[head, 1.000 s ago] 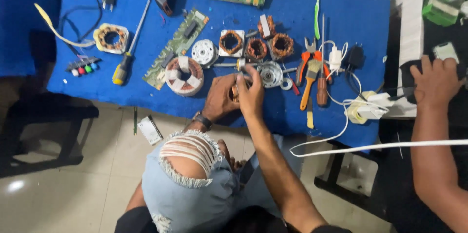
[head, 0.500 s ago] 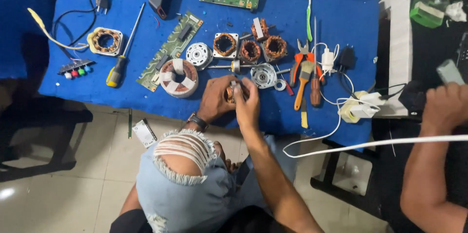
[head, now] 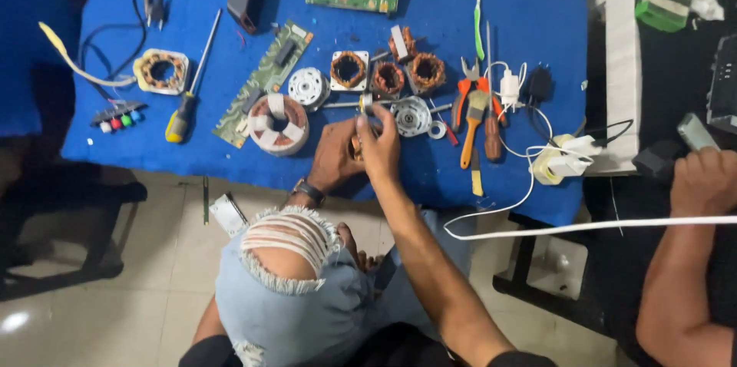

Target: Sanding the internal surfaces of motor stators on a repair bench

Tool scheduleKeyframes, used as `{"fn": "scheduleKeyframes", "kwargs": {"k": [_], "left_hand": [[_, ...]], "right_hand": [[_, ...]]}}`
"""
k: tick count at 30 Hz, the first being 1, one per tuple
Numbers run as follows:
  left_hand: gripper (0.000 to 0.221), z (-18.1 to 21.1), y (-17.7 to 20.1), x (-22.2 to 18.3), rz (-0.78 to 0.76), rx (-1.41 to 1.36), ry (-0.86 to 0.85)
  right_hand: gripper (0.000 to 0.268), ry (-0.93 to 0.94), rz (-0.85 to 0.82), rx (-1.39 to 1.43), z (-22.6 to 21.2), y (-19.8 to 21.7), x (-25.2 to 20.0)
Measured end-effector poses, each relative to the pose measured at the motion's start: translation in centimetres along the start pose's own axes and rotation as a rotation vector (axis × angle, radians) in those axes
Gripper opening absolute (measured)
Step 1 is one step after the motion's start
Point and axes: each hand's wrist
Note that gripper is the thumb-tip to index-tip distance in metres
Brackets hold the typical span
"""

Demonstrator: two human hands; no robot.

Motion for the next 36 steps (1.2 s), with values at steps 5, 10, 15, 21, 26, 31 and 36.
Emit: {"fn": "scheduleKeyframes", "kwargs": {"k": [5, 10, 15, 21, 26, 31, 36], "left_hand": [[0.092, -2.7, -0.5, 0.1, 0.046, -0.031, -0.097], [0.079, 0.6, 0.8, 0.4, -0.012, -0.032, -0.031], [0.076, 0.0, 0.1, 0.7, 0.020, 0.003, -0.028], [0.071, -1.9, -1.3, -0.3, 0.075, 0.032, -0.063], [0.086, -0.6, 0.0, 0.5, 0.032, 0.078, 0.003], [0.077, -0.5, 0.4, 0.5, -0.050, 0.041, 0.049], [0.082, 1.1, 0.9, 0.2, 0.000, 0.036, 0.015]], "right_hand": [[0.054, 0.073, 0.058, 0.039, 3.0, -0.4, -1.9], [0.060, -0.017, 0.075, -0.031, 1.3, -0.7, 0.5], [0.054, -0.016, 0.050, 0.003, 1.4, 1.1, -3.4], [0.051, 0.138, 0.042, -0.039, 1.8, -0.8, 1.3], [0.059, 0.015, 0.034, -0.013, 0.5, 0.7, -2.2], [0.055, 0.047, 0.065, -0.068, 0.6, -0.7, 0.5], [0.056, -0.045, 0.047, -0.008, -0.2, 1.3, -4.1]]}}
Point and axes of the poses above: each hand's wrist, its own x-axis towards the middle knuckle, its own y-axis out of the back of the hand, z = x × y, and after that the axes turned 7 degrees about x, right-handed
